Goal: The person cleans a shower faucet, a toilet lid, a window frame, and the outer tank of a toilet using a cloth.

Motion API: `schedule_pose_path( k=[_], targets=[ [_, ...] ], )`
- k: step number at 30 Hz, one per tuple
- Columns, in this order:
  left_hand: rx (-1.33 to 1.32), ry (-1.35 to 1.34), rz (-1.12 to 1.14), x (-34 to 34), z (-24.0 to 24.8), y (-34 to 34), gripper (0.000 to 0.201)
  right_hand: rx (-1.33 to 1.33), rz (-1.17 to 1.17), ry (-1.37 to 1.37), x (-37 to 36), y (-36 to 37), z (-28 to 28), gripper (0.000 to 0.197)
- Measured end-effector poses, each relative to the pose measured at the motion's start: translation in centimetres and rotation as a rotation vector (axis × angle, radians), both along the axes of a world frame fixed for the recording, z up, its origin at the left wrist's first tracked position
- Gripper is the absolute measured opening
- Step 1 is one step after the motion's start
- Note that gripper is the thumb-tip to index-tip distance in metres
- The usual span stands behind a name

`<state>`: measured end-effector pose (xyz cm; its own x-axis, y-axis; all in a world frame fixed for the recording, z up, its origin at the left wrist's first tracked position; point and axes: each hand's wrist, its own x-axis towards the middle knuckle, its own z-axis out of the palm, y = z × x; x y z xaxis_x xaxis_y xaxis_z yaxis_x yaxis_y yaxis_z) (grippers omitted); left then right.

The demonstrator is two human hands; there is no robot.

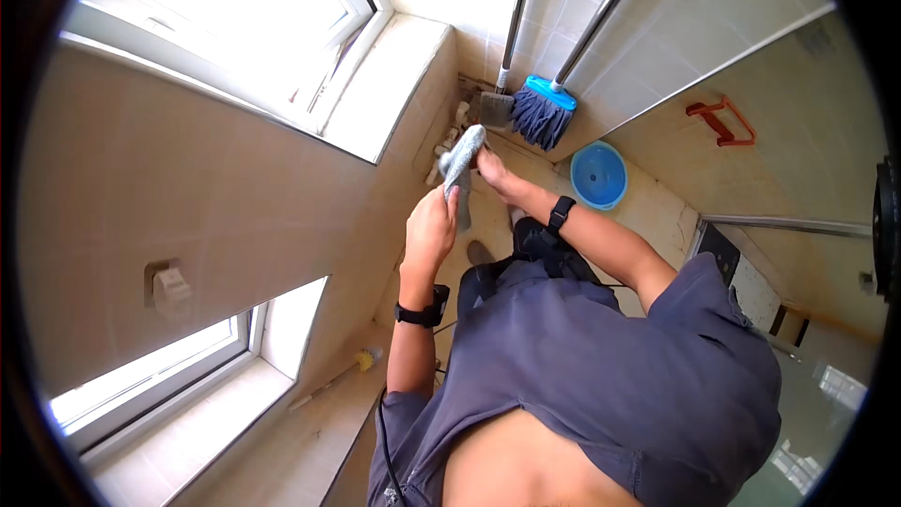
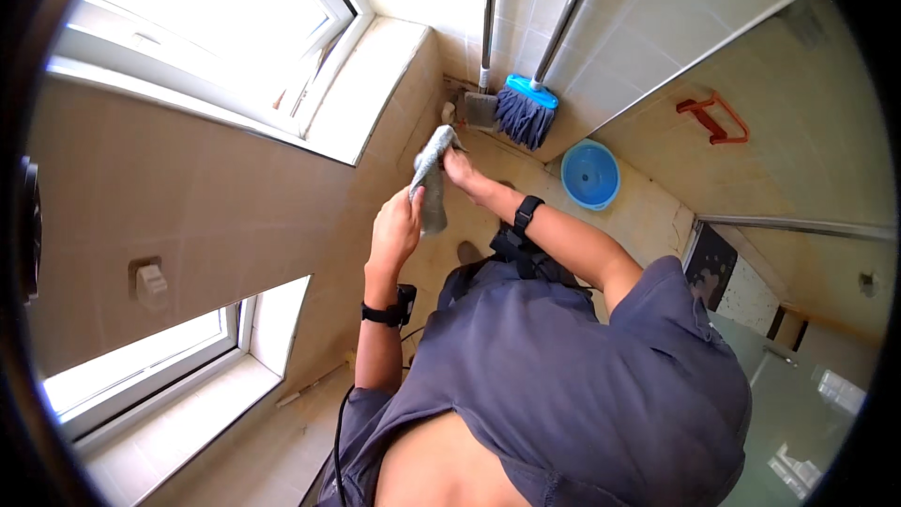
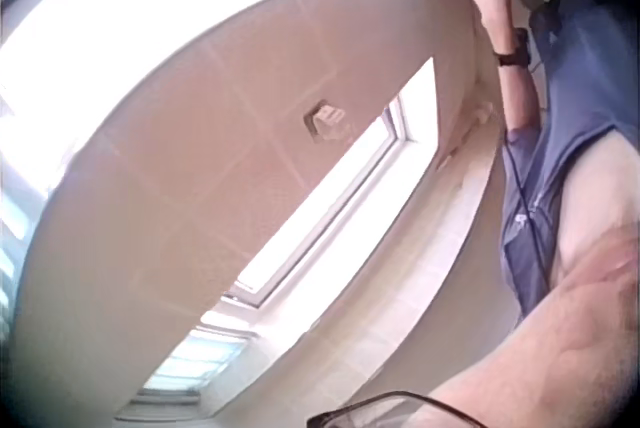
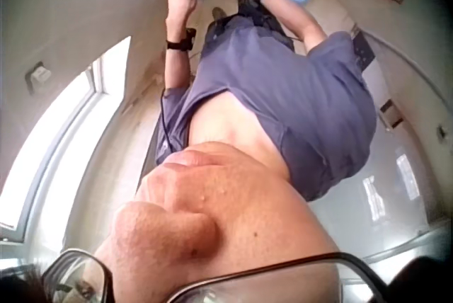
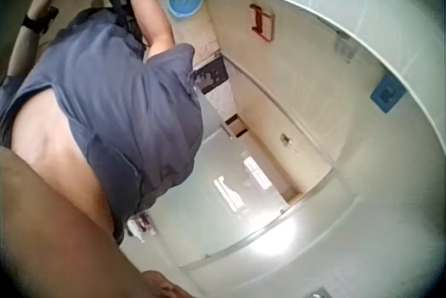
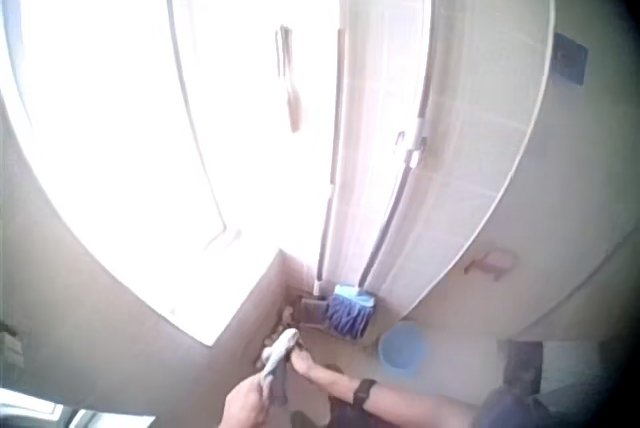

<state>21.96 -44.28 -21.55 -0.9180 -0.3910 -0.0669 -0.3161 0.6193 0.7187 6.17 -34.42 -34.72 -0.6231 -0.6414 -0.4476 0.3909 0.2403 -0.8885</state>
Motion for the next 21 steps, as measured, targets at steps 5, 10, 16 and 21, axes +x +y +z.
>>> schedule_pose_path(
  k=[5, 10, 16, 21],
  targets=[
    [0.086, 0.115, 0.085, -3.0, -0.3, -2.1, 0.027, -0.138, 0.067, -0.264, -2.7, -4.2, 3.5, 0.087],
    [0.125, 0.141, 0.095, -10.2, -1.4, -3.0, 0.022, -0.497, 0.094, -0.428, -10.3, -7.7, 2.0, 0.088],
    [0.059, 0.210, 0.183, -16.1, 1.2, -4.0, 0.023, -0.594, -0.088, -0.509, -19.6, -12.1, 3.8, 0.081],
    [-0.528, 0.419, 0.573, -13.2, 6.9, -6.7, 0.021, -0.411, 0.253, 0.381, -25.5, -16.7, 1.0, 0.052]
  ],
)
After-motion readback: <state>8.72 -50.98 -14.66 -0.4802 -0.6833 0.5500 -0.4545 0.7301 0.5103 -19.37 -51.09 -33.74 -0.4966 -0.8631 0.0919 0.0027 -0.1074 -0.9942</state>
